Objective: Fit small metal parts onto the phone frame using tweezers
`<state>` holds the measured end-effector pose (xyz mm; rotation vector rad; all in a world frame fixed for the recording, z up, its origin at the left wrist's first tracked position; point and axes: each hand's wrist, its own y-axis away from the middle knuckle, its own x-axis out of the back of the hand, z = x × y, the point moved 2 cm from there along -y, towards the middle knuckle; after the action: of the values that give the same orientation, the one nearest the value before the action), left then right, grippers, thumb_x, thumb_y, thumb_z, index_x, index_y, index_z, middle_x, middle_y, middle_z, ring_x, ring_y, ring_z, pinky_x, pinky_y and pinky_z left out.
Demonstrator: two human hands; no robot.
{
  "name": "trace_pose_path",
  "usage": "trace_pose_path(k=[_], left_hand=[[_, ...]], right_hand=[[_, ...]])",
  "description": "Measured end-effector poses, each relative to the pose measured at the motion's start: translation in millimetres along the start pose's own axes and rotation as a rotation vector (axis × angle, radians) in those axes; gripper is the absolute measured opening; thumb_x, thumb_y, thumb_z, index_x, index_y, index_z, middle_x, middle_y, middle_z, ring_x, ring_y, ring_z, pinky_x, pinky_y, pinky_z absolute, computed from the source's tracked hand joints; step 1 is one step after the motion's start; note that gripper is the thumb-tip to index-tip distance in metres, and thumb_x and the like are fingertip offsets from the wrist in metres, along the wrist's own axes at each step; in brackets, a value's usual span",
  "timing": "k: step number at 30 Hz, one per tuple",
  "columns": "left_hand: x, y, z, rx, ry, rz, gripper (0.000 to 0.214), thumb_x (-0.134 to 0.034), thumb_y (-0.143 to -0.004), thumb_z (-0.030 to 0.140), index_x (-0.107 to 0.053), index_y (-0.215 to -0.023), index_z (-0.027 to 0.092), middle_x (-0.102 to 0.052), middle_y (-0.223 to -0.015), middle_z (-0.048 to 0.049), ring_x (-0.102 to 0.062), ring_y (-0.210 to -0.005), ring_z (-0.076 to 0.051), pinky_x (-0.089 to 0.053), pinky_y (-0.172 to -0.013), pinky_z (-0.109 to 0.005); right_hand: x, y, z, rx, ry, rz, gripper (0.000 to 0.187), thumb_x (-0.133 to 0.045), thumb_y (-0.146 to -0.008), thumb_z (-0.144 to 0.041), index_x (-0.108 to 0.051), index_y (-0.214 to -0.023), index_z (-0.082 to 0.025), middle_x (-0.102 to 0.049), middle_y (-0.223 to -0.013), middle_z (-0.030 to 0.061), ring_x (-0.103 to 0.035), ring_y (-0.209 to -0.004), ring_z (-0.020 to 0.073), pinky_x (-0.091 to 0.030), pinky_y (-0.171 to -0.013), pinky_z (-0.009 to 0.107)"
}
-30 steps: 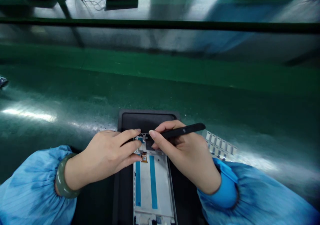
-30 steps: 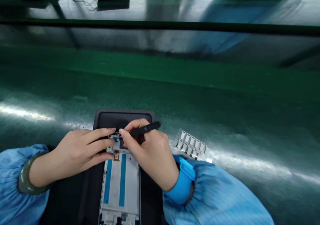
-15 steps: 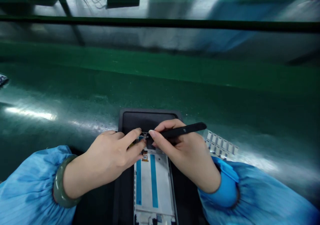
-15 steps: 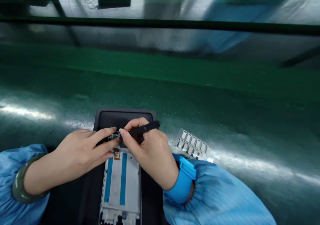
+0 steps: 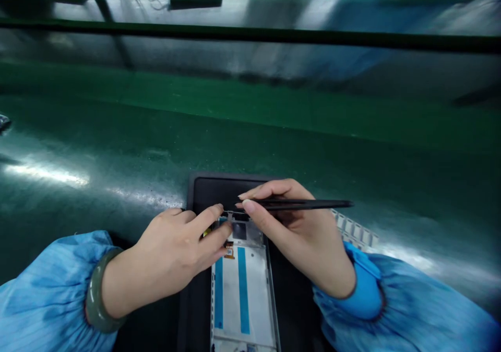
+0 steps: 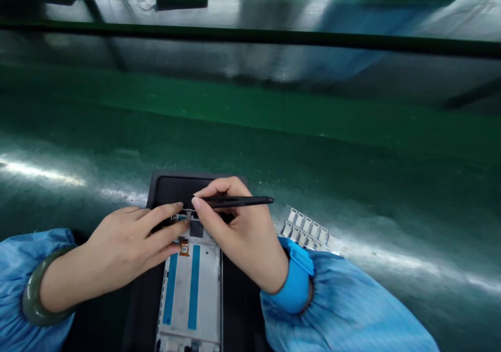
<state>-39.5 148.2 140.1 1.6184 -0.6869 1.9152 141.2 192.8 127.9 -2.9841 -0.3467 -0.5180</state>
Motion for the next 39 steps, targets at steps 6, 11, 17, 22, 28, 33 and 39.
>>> trace_pose_path(k=[6, 11, 17, 22, 28, 33, 39], left_hand=[[-0.1, 0.1, 0.8, 0.005, -0.013, -0.006, 0.034, -0.038, -0.096, 0.035, -0.05, -0.123, 0.019, -0.054, -0.125, -0.0089, -0.065, -0.085, -0.023, -0.056, -0.063, -0.04], [0.8, 1.0, 2.2, 0.011, -0.025, 0.004, 0.034, -0.04, -0.095, 0.034, -0.051, -0.123, 0.018, -0.055, -0.125, -0.0096, -0.065, -0.085, -0.024, -0.056, -0.062, -0.038], [0.4, 0.1, 2.1, 0.011, -0.016, 0.009, 0.034, -0.04, -0.095, 0.034, -0.052, -0.122, 0.017, -0.055, -0.124, -0.0096, -0.065, -0.085, -0.024, -0.056, -0.059, -0.039], [-0.7, 0.0, 2.2, 0.008, -0.014, 0.011, 0.034, -0.04, -0.095, 0.034, -0.052, -0.123, 0.017, -0.056, -0.123, -0.0098, -0.064, -0.082, -0.023, -0.056, -0.061, -0.039], [0.0, 0.1, 1.6, 0.016, -0.005, 0.006, 0.035, -0.039, -0.096, 0.034, -0.051, -0.124, 0.018, -0.056, -0.123, -0.0093, -0.064, -0.078, -0.022, -0.056, -0.061, -0.039], [1.4, -1.2, 2.3, 0.009, -0.005, 0.028, 0.034, -0.039, -0.096, 0.033, -0.052, -0.122, 0.017, -0.057, -0.121, -0.0093, -0.064, -0.073, -0.02, -0.056, -0.059, -0.038], [-0.7, 0.1, 1.6, 0.015, -0.016, 0.005, 0.034, -0.039, -0.096, 0.034, -0.05, -0.124, 0.018, -0.055, -0.123, -0.0081, -0.064, -0.075, -0.019, -0.056, -0.063, -0.039]], right_hand=[[-0.1, 1.2, 2.6, -0.04, -0.024, -0.033, 0.012, -0.061, -0.084, -0.033, -0.054, -0.085, -0.023, -0.064, -0.087, 0.0046, -0.065, -0.077, 0.0198, -0.056, -0.064, 0.032], [0.2, -0.2, -0.7, 0.021, 0.094, -0.053, 0.01, -0.061, -0.084, -0.031, -0.056, -0.083, -0.023, -0.064, -0.081, 0.0034, -0.063, -0.075, 0.0191, -0.054, -0.065, 0.032], [-1.3, -0.7, -1.4, 0.045, 0.109, -0.07, 0.008, -0.06, -0.085, -0.03, -0.056, -0.084, -0.023, -0.063, -0.081, 0.0029, -0.063, -0.076, 0.0194, -0.053, -0.066, 0.032], [-3.0, -0.9, -4.0, 0.072, 0.133, -0.058, 0.005, -0.059, -0.085, -0.026, -0.055, -0.084, -0.023, -0.062, -0.081, 0.0016, -0.062, -0.075, 0.0178, -0.052, -0.064, 0.03], [-4.4, -0.6, -6.1, 0.092, 0.162, -0.063, 0.003, -0.058, -0.086, -0.023, -0.055, -0.085, -0.023, -0.062, -0.082, 0.001, -0.062, -0.076, 0.0165, -0.051, -0.063, 0.028], [-4.7, -0.9, -5.2, 0.118, 0.18, -0.073, 0.004, -0.058, -0.086, -0.02, -0.055, -0.086, -0.023, -0.062, -0.083, 0.001, -0.062, -0.076, 0.016, -0.051, -0.062, 0.027], [-3.4, -0.8, -2.9, 0.16, 0.154, -0.024, 0.006, -0.06, -0.085, -0.019, -0.055, -0.085, -0.023, -0.061, -0.078, -0.0006, -0.062, -0.071, 0.0149, -0.051, -0.06, 0.026]])
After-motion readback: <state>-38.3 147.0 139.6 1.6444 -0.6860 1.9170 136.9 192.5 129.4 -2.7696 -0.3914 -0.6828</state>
